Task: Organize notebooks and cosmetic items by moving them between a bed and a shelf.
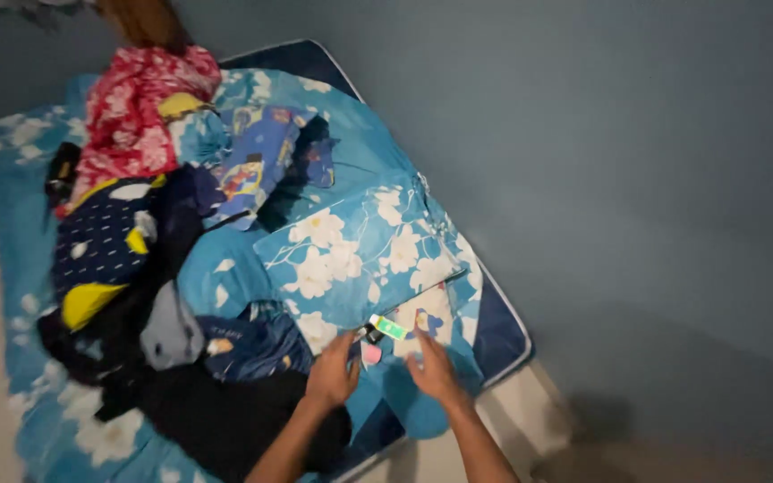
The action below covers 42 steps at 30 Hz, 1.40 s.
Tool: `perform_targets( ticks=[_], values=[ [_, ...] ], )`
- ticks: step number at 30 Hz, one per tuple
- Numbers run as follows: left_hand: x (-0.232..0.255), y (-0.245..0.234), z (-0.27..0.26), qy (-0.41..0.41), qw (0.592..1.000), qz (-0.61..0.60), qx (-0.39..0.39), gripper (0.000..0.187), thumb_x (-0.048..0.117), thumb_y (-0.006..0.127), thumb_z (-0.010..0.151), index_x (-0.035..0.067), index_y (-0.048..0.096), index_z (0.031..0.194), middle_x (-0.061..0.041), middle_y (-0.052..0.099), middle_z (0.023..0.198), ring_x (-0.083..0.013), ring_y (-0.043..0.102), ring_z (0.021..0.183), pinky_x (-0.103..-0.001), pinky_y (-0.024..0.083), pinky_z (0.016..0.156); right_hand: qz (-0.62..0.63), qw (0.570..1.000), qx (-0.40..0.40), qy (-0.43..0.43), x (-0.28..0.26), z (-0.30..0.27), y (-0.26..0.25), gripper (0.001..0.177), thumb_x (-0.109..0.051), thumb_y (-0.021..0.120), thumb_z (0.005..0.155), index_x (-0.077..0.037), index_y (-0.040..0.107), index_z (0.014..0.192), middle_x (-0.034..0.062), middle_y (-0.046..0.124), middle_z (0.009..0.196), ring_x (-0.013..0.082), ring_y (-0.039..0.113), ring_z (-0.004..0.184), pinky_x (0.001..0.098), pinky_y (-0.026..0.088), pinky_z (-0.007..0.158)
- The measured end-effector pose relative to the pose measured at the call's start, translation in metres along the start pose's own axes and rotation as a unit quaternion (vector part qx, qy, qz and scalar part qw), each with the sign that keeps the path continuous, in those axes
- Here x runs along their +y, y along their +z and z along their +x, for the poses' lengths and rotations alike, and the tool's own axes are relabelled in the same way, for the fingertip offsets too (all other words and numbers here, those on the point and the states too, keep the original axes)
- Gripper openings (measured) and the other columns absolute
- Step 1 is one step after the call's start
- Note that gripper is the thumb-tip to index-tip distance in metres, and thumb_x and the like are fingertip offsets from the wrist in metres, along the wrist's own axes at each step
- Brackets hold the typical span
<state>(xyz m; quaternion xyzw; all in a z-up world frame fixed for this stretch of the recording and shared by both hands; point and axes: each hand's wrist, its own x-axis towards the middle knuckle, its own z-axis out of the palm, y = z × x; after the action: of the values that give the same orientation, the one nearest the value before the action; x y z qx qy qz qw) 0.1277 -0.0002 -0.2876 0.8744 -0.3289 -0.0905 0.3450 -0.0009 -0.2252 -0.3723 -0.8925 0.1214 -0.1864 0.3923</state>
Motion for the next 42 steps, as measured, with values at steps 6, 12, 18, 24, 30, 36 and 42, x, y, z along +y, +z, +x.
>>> perform_targets(
  ticks=[6, 12, 18, 24, 30, 36, 42],
  values=[
    [-0.145, 0.136, 0.011, -0.094, 0.987, 0.028, -0.129, 0.057, 0.020, 0.068, 0.084, 0.011, 0.048, 0.137, -0.020, 0.059, 0.133, -0.0412, 0.058, 0.121, -0.050, 0.051, 0.099, -0.120, 0.968, -0.165, 0.146, 0.105, 0.000, 0.114, 0.068, -0.034, 0.073, 0.088, -0.006, 0.048, 0.144, 0.0208, 0.055, 0.142, 0.0389, 0.051, 0.133, 0.0487, 0.040, 0.111],
    [-0.257, 0.256, 0.046, -0.068, 0.978, 0.068, -0.185, 0.056, 0.020, 0.064, 0.088, 0.011, 0.047, 0.140, -0.018, 0.057, 0.136, -0.0407, 0.058, 0.122, -0.049, 0.051, 0.098, -0.142, 0.985, -0.092, 0.018, 0.225, 0.010, 0.228, 0.077, -0.033, 0.079, 0.084, -0.005, 0.045, 0.146, 0.0247, 0.047, 0.149, 0.0444, 0.043, 0.139, 0.0515, 0.035, 0.116],
    [-0.323, 0.349, 0.081, 0.022, 0.985, 0.148, -0.090, 0.083, 0.023, 0.075, 0.075, 0.011, 0.039, 0.149, -0.017, 0.039, 0.155, -0.0393, 0.034, 0.140, -0.056, 0.035, 0.108, -0.175, 0.967, -0.154, 0.103, 0.252, 0.030, 0.265, 0.098, -0.034, 0.085, 0.075, -0.012, 0.033, 0.155, 0.0245, 0.027, 0.159, 0.0484, 0.022, 0.148, 0.0554, 0.025, 0.118],
    [-0.298, 0.347, 0.083, -0.086, 0.937, 0.232, -0.244, 0.083, 0.027, 0.073, 0.083, 0.011, 0.030, 0.152, -0.016, 0.030, 0.155, -0.0388, 0.028, 0.145, -0.054, 0.033, 0.116, -0.204, 0.967, -0.129, 0.084, 0.300, 0.025, 0.319, 0.099, -0.045, 0.090, 0.070, -0.016, 0.038, 0.150, 0.0207, 0.041, 0.147, 0.0457, 0.040, 0.134, 0.0580, 0.032, 0.109],
    [-0.378, 0.412, 0.081, -0.109, 0.980, 0.102, -0.128, 0.074, 0.021, 0.069, 0.084, 0.010, 0.036, 0.150, -0.022, 0.035, 0.149, -0.0477, 0.039, 0.133, -0.052, 0.045, 0.107, -0.026, 0.999, -0.033, 0.021, 0.359, 0.022, 0.357, 0.106, -0.036, 0.097, 0.058, -0.005, 0.045, 0.145, 0.0227, 0.059, 0.131, 0.0433, 0.055, 0.121, 0.0497, 0.047, 0.100],
    [-0.378, 0.412, 0.049, -0.099, 0.982, -0.133, -0.086, 0.096, 0.036, 0.078, 0.068, 0.007, 0.036, 0.149, -0.020, 0.046, 0.146, -0.0408, 0.043, 0.137, -0.055, 0.031, 0.112, 0.023, 0.982, -0.106, 0.155, 0.370, 0.013, 0.374, 0.100, -0.047, 0.099, 0.055, -0.001, 0.054, 0.132, 0.0230, 0.064, 0.118, 0.0361, 0.063, 0.111, 0.0443, 0.052, 0.093],
    [-0.384, 0.427, 0.025, 0.090, 0.992, -0.009, 0.087, 0.107, 0.035, 0.082, 0.061, -0.008, 0.032, 0.145, -0.032, 0.042, 0.146, -0.0523, 0.040, 0.135, -0.055, 0.035, 0.108, 0.073, 0.973, -0.129, 0.177, 0.301, 0.023, 0.341, 0.068, -0.050, 0.090, 0.062, -0.008, 0.069, 0.110, 0.0120, 0.076, 0.096, 0.0261, 0.073, 0.089, 0.0396, 0.056, 0.080]
  ],
)
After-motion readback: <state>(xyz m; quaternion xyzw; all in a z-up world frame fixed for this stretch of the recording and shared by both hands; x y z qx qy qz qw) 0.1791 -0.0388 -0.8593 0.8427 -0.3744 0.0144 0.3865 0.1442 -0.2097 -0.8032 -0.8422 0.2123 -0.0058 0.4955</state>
